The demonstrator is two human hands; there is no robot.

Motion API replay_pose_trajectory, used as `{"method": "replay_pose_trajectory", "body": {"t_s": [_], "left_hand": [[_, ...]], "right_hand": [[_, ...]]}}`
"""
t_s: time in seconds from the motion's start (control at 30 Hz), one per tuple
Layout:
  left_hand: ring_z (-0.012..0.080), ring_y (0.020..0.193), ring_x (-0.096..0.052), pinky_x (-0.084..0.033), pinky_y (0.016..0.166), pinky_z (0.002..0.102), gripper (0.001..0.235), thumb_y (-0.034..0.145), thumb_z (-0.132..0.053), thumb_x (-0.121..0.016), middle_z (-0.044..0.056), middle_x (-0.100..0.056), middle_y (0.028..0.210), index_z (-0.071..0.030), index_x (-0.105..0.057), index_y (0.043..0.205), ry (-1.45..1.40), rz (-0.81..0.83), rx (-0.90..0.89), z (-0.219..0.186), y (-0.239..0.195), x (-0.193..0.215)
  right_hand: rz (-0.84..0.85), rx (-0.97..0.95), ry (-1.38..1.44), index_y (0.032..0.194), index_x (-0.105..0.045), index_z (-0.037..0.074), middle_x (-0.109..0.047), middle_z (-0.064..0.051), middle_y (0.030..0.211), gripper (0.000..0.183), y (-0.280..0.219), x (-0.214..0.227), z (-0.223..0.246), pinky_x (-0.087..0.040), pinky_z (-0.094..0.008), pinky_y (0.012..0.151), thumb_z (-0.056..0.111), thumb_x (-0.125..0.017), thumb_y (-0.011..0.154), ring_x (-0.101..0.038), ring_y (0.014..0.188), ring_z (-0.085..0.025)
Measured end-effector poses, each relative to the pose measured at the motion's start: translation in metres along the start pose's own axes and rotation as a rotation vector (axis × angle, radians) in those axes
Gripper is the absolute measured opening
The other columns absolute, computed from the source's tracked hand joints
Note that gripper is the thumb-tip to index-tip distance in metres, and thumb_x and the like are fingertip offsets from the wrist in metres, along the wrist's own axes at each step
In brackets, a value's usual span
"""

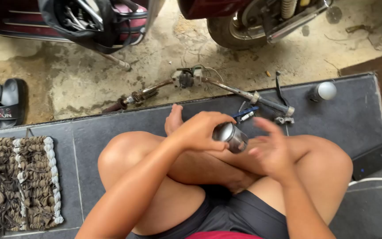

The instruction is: Inspecting and manipulating a motorcycle piston assembly

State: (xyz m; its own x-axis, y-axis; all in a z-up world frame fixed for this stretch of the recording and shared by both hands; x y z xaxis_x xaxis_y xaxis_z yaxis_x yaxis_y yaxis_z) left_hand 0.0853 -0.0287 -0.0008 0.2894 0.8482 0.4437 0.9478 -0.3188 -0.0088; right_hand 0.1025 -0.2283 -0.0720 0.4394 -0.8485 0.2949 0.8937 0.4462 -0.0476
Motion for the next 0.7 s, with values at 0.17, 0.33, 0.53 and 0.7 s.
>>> {"method": "replay_pose_trajectory", "body": {"t_s": [0.17, 0.33, 0.53, 0.7], "left_hand": [[0.0378, 0.108, -0.067, -0.054, 0.092, 0.044, 0.065, 0.073, -0.021, -0.083, 0.021, -0.068, 0.114, -0.002, -0.061, 0.131, -0.286, -0.259, -0.062, -0.025, -0.044, 0.008], [0.0278, 0.124, -0.061, -0.049, 0.105, 0.039, 0.064, 0.081, -0.024, -0.083, 0.014, -0.065, 0.13, -0.004, -0.06, 0.138, -0.427, -0.406, -0.014, 0.004, -0.054, -0.006], [0.017, 0.122, -0.057, -0.049, 0.104, 0.033, 0.064, 0.085, -0.021, -0.081, 0.014, -0.064, 0.132, -0.003, -0.057, 0.142, -0.703, -0.369, 0.049, 0.027, -0.04, -0.024], [0.0271, 0.128, -0.056, -0.045, 0.108, 0.042, 0.062, 0.085, -0.023, -0.08, 0.02, -0.063, 0.133, 0.001, -0.059, 0.138, -0.658, -0.395, 0.013, 0.024, -0.038, -0.025]], "right_hand": [[0.141, -0.011, 0.238, 0.138, -0.062, 0.002, -0.067, -0.012, 0.137, 0.095, -0.012, -0.041, -0.005, -0.049, -0.038, 0.106, 0.035, -0.097, 0.057, -0.058, 0.126, -0.015], [-0.08, 0.093, 0.146, 0.141, -0.062, 0.003, -0.066, -0.009, 0.125, 0.092, -0.015, -0.037, 0.016, -0.051, -0.031, 0.102, 0.039, -0.094, 0.063, -0.06, 0.11, -0.01], [-0.262, 0.226, -0.017, 0.139, -0.065, 0.002, -0.069, -0.013, 0.12, 0.089, -0.019, -0.031, 0.024, -0.053, -0.032, 0.097, 0.04, -0.096, 0.065, -0.063, 0.105, -0.014], [-0.329, 0.273, -0.024, 0.136, -0.065, -0.003, -0.068, -0.016, 0.115, 0.087, -0.025, -0.028, 0.024, -0.055, -0.034, 0.093, 0.038, -0.096, 0.066, -0.066, 0.101, -0.017]]}}
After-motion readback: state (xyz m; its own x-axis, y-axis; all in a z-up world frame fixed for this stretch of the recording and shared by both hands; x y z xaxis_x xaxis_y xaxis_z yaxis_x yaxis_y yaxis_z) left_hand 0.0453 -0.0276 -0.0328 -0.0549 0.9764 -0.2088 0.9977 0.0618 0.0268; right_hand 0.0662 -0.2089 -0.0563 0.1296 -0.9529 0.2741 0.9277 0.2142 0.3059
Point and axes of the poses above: each hand's wrist, its own y-axis towards the middle knuckle, its own x-axis out of the back of the hand, z = x × y, the point moved 9 cm from there along y, towards the middle knuckle
